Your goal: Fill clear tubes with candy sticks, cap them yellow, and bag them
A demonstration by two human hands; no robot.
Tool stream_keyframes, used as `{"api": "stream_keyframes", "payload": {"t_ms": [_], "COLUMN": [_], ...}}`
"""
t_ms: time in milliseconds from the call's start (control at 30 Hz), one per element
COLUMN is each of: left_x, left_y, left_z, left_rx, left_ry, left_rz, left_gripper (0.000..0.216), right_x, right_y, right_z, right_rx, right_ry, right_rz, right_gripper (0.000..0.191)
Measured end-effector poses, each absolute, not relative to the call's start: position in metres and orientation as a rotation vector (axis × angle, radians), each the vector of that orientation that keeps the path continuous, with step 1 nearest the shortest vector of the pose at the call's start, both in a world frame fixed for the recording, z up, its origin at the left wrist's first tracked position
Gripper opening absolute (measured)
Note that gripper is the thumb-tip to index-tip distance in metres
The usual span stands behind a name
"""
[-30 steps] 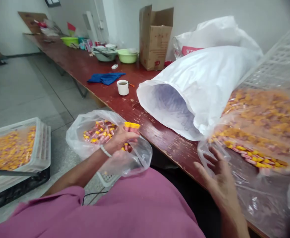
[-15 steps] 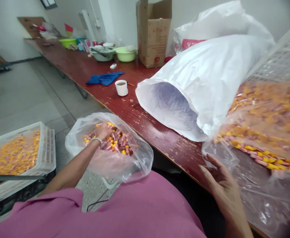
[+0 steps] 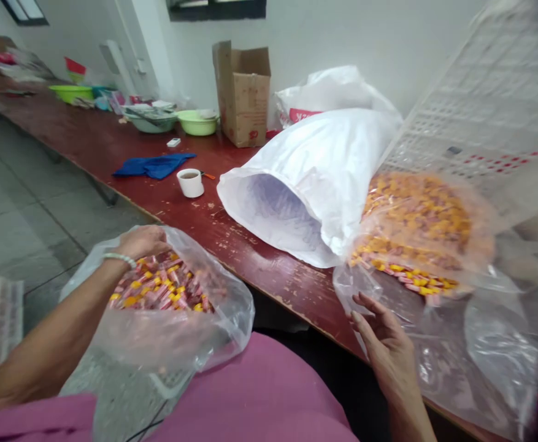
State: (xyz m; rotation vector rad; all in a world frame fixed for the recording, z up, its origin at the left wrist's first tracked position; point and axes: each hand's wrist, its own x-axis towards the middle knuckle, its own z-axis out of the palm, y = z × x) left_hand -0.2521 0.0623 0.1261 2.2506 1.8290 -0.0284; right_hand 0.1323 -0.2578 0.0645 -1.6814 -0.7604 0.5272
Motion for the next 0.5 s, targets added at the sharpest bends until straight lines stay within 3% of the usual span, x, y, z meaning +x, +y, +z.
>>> {"api": "stream_keyframes", "payload": {"t_ms": [67, 167, 300, 400, 500], "left_x": [-0.233, -0.175, -0.069, 0.003, 0.053], "left_y": [0.061, 0.057, 0.060, 0.072, 0.085], "left_z": [0.146, 0.156, 0.129, 0.100, 0.080], "left_rx": [2.370, 2.579, 2.648, 2.681, 2.674], "left_ry": [1.833, 1.417, 0.939, 0.914, 0.976], "left_rz": [0.031, 0.352, 0.435, 0.408, 0.405], "left_gripper": [0.029, 0.029, 0.032, 0.041, 0.043], "right_x": [0.139, 0.142, 0.131, 0.126, 0.142], "right_y": [-0.259, -0.251, -0.206, -0.155, -0.109], "right_z": [0.073, 0.080, 0.078, 0.069, 0.053], "right_rx": [-1.664, -1.631, -1.554, -1.568, -1.751], "right_ry": [-0.699, -0.685, -0.896, -1.167, -1.355], "right_rz": [0.456, 0.434, 0.480, 0.419, 0.236], "right_gripper": [0.047, 0.042, 0.030, 0.024, 0.031]}}
